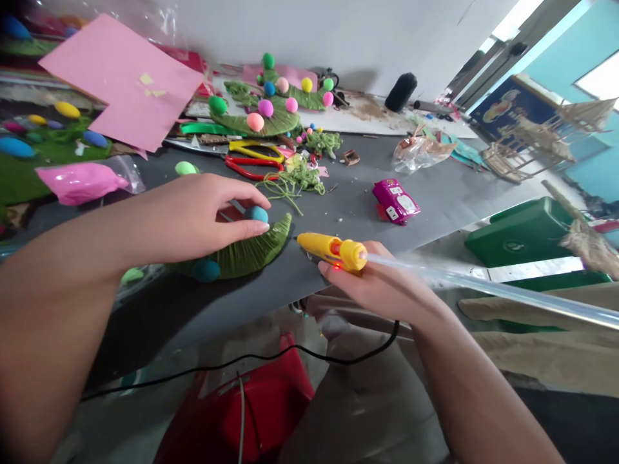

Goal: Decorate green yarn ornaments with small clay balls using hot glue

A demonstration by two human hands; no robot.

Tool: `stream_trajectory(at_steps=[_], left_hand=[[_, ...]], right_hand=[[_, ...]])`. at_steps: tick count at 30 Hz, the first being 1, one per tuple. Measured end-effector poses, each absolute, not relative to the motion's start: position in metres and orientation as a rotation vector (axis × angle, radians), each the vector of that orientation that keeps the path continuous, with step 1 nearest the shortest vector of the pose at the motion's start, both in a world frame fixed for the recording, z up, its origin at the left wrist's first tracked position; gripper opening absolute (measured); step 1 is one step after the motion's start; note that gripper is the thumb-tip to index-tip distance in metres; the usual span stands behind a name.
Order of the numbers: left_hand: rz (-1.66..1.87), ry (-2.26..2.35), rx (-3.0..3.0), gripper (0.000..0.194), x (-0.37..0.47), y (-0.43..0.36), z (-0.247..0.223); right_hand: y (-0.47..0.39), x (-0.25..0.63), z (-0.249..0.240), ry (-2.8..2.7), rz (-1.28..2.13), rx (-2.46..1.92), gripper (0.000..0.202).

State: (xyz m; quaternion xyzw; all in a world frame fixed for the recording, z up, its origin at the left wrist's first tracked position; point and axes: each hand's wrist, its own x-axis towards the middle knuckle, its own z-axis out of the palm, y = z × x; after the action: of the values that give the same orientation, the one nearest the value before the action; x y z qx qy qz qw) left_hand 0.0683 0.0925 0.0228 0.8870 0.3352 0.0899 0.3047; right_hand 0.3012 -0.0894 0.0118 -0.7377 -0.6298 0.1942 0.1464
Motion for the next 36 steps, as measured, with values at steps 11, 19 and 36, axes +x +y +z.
stream_trajectory(at_steps=[11, 19, 36], left_hand=[[0.367, 0.697, 2.418, 0.024, 0.073, 0.089, 0.014], [0.359, 0.629, 2.518, 0.03, 0.081, 0.083, 0.007], [0.227, 0.645, 2.617, 0.032, 0.086, 0.077, 0.007]], right_hand=[[-0.09, 0.319, 0.012, -1.343, 0.577, -2.224, 0.039], [-0.092, 0.316, 0.014, -1.471, 0.526, -2.1, 0.038], [-0.091, 0.316, 0.012, -1.456, 0.516, -2.236, 0.044]])
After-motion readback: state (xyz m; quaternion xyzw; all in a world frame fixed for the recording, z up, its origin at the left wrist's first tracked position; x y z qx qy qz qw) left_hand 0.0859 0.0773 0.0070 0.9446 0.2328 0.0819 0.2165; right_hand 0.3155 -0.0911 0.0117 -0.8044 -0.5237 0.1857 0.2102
